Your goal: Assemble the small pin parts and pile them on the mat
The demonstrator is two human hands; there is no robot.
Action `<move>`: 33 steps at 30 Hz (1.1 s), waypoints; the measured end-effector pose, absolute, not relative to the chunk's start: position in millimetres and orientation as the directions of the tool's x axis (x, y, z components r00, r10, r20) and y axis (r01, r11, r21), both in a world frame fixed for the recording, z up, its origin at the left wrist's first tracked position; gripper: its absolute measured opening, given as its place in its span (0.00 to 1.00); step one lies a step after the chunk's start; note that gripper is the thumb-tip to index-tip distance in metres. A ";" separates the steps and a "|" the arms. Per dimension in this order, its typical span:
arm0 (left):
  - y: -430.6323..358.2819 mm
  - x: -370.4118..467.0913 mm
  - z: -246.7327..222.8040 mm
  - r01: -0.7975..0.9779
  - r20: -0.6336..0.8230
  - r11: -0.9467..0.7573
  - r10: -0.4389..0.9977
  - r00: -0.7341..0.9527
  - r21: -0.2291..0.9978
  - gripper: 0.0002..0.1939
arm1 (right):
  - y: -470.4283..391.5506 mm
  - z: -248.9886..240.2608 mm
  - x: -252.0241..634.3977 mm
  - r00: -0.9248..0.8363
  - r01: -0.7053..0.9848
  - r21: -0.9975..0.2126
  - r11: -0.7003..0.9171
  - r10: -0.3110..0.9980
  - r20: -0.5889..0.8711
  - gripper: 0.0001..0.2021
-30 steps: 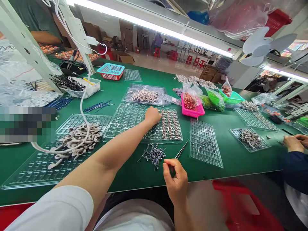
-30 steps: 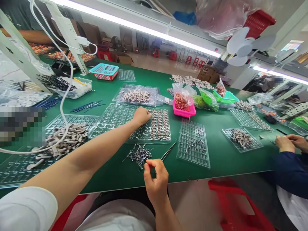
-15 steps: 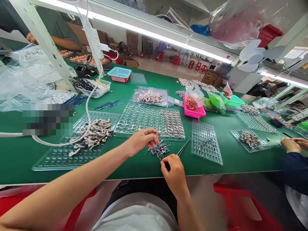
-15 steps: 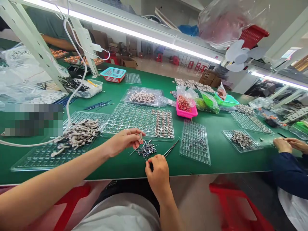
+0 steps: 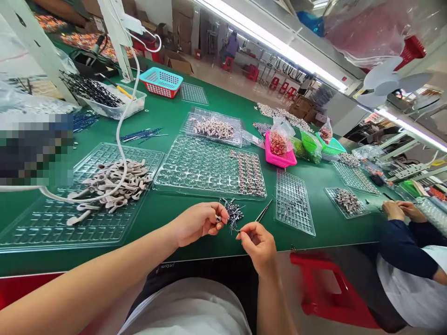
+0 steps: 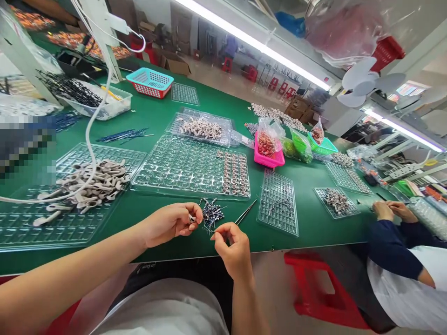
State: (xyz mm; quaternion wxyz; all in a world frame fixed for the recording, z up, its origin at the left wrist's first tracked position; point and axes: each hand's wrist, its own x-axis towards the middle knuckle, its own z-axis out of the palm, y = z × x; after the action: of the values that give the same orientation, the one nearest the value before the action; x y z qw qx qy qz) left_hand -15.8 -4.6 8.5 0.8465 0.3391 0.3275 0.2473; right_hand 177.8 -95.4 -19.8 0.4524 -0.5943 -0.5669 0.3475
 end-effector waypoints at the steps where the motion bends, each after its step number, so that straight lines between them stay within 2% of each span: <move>1: -4.8 -16.3 9.5 -0.195 -0.386 0.650 0.637 0.668 0.735 0.10 | -95.1 -20.0 176.9 0.109 0.357 -0.933 0.050 0.989 0.095 0.04; 3: -5.3 -16.6 11.2 -0.186 -0.392 0.656 0.627 0.673 0.731 0.09 | -94.7 -19.8 175.2 0.101 0.377 -0.924 0.061 0.989 0.106 0.04; 5: -6.0 -15.9 11.8 -0.109 -0.400 0.615 0.627 0.668 0.781 0.08 | -94.4 -18.2 174.1 0.085 0.430 -0.898 0.096 0.986 0.146 0.04; 8: -7.3 -13.5 11.2 0.134 -0.341 0.344 0.660 0.669 0.929 0.13 | -93.5 -13.8 174.0 0.032 0.538 -0.820 0.192 0.968 0.248 0.04; 10: -8.3 -11.4 10.5 0.249 -0.279 0.143 0.669 0.689 0.958 0.14 | -91.9 -11.5 174.6 -0.016 0.591 -0.757 0.277 0.943 0.333 0.05; 12: -9.6 -9.6 10.3 0.289 -0.269 0.084 0.669 0.693 0.954 0.16 | -89.8 -11.0 175.3 -0.053 0.614 -0.702 0.361 0.906 0.420 0.05; 15: -12.4 -8.5 12.1 0.287 -0.328 0.176 0.675 0.661 0.941 0.18 | -88.3 -14.0 176.0 -0.065 0.599 -0.673 0.434 0.864 0.499 0.06; 25: -26.2 -1.6 19.1 0.102 -0.464 0.528 0.618 0.634 0.843 0.24 | -97.7 -25.7 177.2 0.000 0.509 -0.716 0.478 0.832 0.555 0.06; 33: -32.6 3.6 20.6 0.053 -0.470 0.586 0.589 0.657 0.809 0.24 | -98.4 -25.4 189.0 -0.041 0.416 -0.801 0.431 0.889 0.457 0.04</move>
State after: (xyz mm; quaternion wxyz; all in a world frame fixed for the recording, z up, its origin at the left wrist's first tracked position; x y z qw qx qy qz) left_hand 3.6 -32.6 20.6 0.8057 0.4235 0.3793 0.1663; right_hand 189.0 -98.4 -25.4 0.5009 -0.4784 -0.6816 0.2361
